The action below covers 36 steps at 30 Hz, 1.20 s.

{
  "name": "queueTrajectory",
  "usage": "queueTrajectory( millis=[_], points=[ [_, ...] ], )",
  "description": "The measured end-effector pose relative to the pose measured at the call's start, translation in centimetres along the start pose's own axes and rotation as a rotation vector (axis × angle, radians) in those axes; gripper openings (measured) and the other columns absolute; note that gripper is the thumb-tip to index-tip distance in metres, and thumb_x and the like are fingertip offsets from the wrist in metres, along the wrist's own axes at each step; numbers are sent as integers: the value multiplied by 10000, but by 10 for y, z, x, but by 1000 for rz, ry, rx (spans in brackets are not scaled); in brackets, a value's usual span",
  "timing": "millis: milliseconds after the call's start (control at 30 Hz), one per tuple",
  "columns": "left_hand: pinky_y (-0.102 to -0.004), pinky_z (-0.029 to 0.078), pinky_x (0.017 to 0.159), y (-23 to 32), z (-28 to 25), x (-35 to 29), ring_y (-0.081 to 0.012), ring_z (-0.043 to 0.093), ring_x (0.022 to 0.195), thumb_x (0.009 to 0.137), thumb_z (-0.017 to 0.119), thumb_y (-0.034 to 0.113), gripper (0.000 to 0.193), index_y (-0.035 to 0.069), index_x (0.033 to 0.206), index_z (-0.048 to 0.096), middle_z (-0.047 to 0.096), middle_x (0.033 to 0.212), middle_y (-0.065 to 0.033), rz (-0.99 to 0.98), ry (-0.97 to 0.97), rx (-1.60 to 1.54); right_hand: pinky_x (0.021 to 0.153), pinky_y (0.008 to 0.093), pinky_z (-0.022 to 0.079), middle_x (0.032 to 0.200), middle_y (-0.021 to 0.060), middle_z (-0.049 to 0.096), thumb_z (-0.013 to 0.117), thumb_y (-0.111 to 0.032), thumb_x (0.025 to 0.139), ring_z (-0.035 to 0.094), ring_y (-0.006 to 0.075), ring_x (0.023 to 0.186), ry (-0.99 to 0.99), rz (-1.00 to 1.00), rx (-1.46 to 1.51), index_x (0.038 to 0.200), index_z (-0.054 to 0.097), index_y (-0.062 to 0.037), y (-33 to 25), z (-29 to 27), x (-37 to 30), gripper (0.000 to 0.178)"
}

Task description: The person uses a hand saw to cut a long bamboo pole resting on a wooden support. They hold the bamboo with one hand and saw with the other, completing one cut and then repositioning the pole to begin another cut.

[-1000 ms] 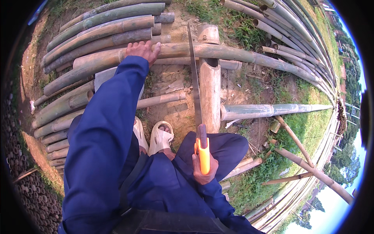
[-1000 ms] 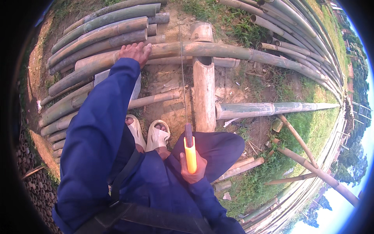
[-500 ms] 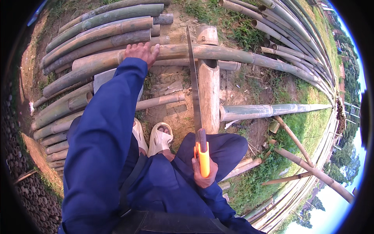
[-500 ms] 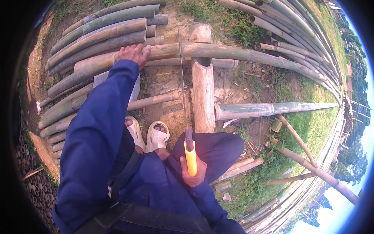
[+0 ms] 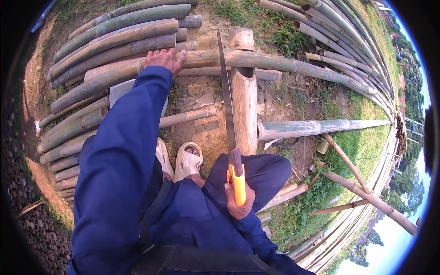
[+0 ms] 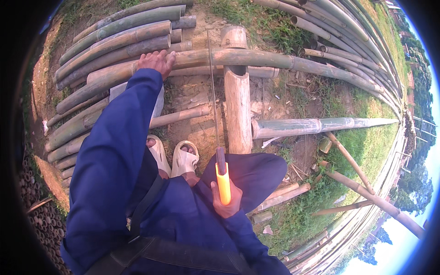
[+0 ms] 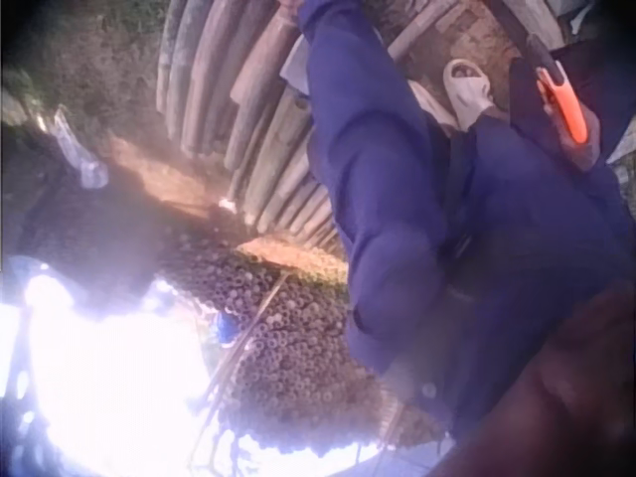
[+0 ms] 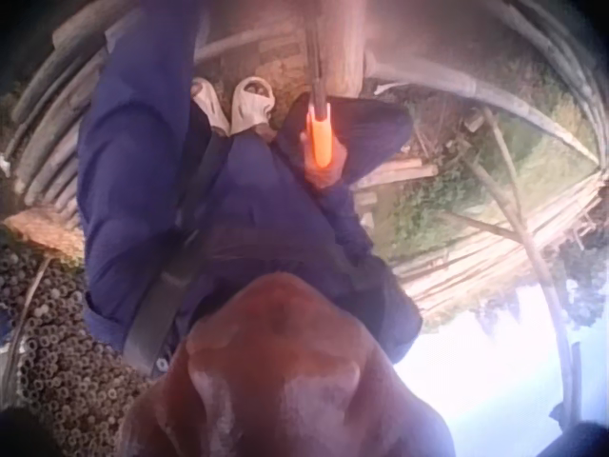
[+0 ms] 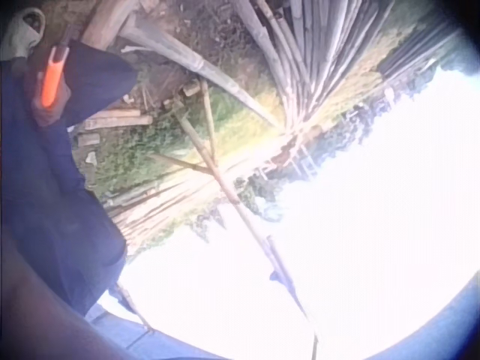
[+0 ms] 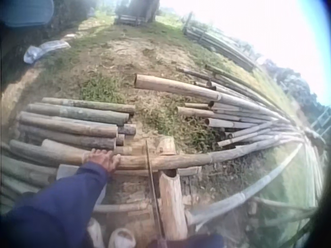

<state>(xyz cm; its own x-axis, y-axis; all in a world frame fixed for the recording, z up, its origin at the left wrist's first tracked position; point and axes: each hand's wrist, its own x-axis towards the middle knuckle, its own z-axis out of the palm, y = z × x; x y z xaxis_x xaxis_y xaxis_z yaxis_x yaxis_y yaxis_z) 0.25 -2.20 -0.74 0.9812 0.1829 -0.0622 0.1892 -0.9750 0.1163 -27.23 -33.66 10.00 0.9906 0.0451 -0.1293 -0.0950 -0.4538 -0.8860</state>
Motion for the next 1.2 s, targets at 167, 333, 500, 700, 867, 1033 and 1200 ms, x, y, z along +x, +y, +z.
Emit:
queueTrajectory(
  millis=[167,333,500,700,867,1033,1200],
  points=[
    [-478,447,1028,3,10,1,-358,687,1079,1044,333,568,605,114,1183,708,733,1133,-182,11,2,-12,609,315,489,744,81,639,718,-25,914,593,144,643,-25,1,10,981,662,37,7,28,111,107],
    [-473,447,1022,3,-7,7,-354,690,1078,1039,337,578,616,114,1186,714,736,1122,-183,4,-34,-24,625,298,484,769,52,611,711,-23,932,560,112,675,-6,-55,163,1000,645,41,-2,43,135,114],
    [-468,446,1026,-2,1,8,-342,692,1082,1040,322,576,625,112,1194,711,739,1112,-186,7,13,-2,816,275,530,1037,116,731,697,-3,930,658,109,867,-46,157,60,1316,624,56,-5,-3,-9,397],
    [-474,443,1032,6,12,8,-345,692,1088,1038,338,586,628,107,1168,723,742,1099,-188,15,4,-15,670,304,504,827,83,666,694,-25,938,580,120,692,-57,47,-1,1074,650,33,4,32,82,154],
    [-480,440,1036,0,-2,14,-349,691,1094,1036,338,594,640,104,1157,731,742,1097,-191,19,-9,-10,612,304,488,728,83,615,708,-22,932,557,129,624,30,15,174,1027,646,28,9,27,78,124],
    [-478,444,1024,-3,8,7,-346,699,1072,1036,345,582,623,106,1141,733,745,1081,-191,20,70,21,693,286,524,820,78,678,714,-4,914,626,104,727,23,73,55,1212,659,45,-8,4,-5,307],
    [-494,450,1025,4,12,14,-355,700,1058,1042,343,564,601,111,1171,716,741,1088,-191,28,-2,0,591,321,464,729,70,617,697,-41,939,546,121,639,20,17,131,929,640,24,2,39,123,87]
  ],
)
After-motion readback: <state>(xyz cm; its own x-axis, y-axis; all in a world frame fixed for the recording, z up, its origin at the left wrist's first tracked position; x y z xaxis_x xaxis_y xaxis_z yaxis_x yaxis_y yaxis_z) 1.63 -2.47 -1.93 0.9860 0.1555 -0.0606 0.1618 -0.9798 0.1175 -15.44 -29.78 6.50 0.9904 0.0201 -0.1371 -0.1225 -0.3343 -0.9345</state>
